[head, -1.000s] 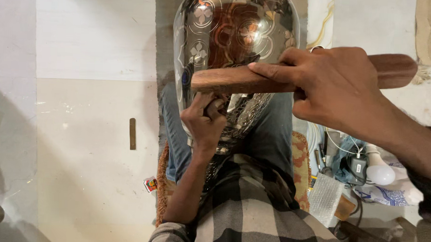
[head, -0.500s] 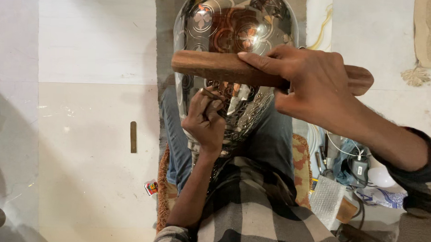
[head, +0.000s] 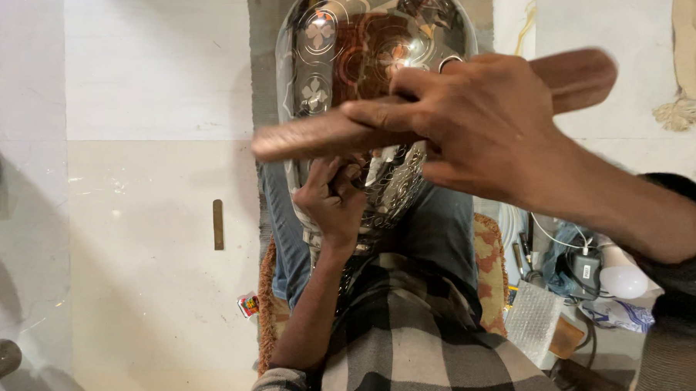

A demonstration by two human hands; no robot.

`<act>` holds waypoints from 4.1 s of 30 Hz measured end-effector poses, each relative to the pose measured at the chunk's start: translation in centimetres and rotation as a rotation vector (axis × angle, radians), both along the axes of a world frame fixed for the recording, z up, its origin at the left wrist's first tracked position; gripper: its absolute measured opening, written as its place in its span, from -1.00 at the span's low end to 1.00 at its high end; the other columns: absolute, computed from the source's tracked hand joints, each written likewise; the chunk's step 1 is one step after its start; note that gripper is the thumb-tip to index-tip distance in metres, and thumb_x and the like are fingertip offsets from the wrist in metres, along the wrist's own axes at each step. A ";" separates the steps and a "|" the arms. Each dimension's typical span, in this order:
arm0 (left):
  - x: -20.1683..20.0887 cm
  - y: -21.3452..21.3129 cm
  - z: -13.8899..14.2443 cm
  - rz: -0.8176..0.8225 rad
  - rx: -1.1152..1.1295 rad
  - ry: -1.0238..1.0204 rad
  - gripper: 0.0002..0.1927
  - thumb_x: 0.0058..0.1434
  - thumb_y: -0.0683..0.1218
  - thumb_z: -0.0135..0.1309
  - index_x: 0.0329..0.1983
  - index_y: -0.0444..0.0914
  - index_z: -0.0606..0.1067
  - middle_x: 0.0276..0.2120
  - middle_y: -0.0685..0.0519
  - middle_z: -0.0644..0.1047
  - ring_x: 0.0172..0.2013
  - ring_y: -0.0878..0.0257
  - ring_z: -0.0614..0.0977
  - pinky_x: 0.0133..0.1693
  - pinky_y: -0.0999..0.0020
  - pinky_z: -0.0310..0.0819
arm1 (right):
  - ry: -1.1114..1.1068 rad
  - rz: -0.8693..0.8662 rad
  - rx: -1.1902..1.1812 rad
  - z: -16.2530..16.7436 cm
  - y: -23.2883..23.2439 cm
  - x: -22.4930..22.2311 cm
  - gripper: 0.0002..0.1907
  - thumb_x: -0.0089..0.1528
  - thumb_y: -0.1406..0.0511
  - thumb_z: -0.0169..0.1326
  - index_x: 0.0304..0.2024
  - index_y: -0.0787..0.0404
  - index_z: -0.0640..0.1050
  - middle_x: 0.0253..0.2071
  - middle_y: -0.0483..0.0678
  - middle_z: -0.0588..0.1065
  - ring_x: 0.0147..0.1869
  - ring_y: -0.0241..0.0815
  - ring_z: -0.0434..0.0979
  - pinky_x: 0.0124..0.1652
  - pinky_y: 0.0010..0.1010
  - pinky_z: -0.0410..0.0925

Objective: The person sits on the floor with a large engraved brass vessel held between their legs and steadies a small chisel against the metal surface, tapping it with a wooden mallet to carve decorative floral patterns, repositioning the chisel across different areas of the design.

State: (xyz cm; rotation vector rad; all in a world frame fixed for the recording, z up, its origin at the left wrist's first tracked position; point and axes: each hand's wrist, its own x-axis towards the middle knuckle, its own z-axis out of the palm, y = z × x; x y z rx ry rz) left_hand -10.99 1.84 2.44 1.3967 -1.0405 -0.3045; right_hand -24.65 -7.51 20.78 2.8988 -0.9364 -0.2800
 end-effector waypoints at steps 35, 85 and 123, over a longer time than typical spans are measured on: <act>5.5 -4.7 2.2 -0.906 0.268 -0.457 -0.49 -0.06 -0.40 0.10 0.01 -0.30 0.60 -0.17 -0.10 0.69 -0.24 0.15 0.76 -0.32 0.39 0.70 | -0.795 -0.737 0.319 -10.1 9.4 -9.2 -0.18 -0.06 0.56 0.05 0.28 0.05 0.58 -0.06 -0.03 0.62 -0.23 -0.28 0.56 -0.23 -0.48 0.39; -1.8 0.5 -1.6 0.062 -0.049 0.048 -0.66 0.29 -0.45 -0.05 0.10 -0.41 0.45 -0.27 -0.07 0.67 -0.23 0.24 0.74 -0.14 0.40 0.69 | -0.351 -0.061 0.089 -2.3 2.5 -2.9 -0.25 0.14 0.42 0.24 0.38 -0.15 0.48 -0.16 -0.13 0.59 -0.46 -0.27 0.50 -0.46 -0.44 0.41; 4.7 -8.4 5.0 -1.313 0.111 -0.651 -0.42 -0.13 -0.37 0.17 0.02 -0.15 0.64 -0.26 0.00 0.70 -0.38 0.18 0.72 -0.34 0.28 0.63 | -1.315 -0.937 0.196 -19.4 19.0 -8.8 -0.30 0.01 0.48 0.14 0.26 0.44 0.47 0.04 0.19 0.55 0.10 -0.10 0.60 0.07 -0.35 0.41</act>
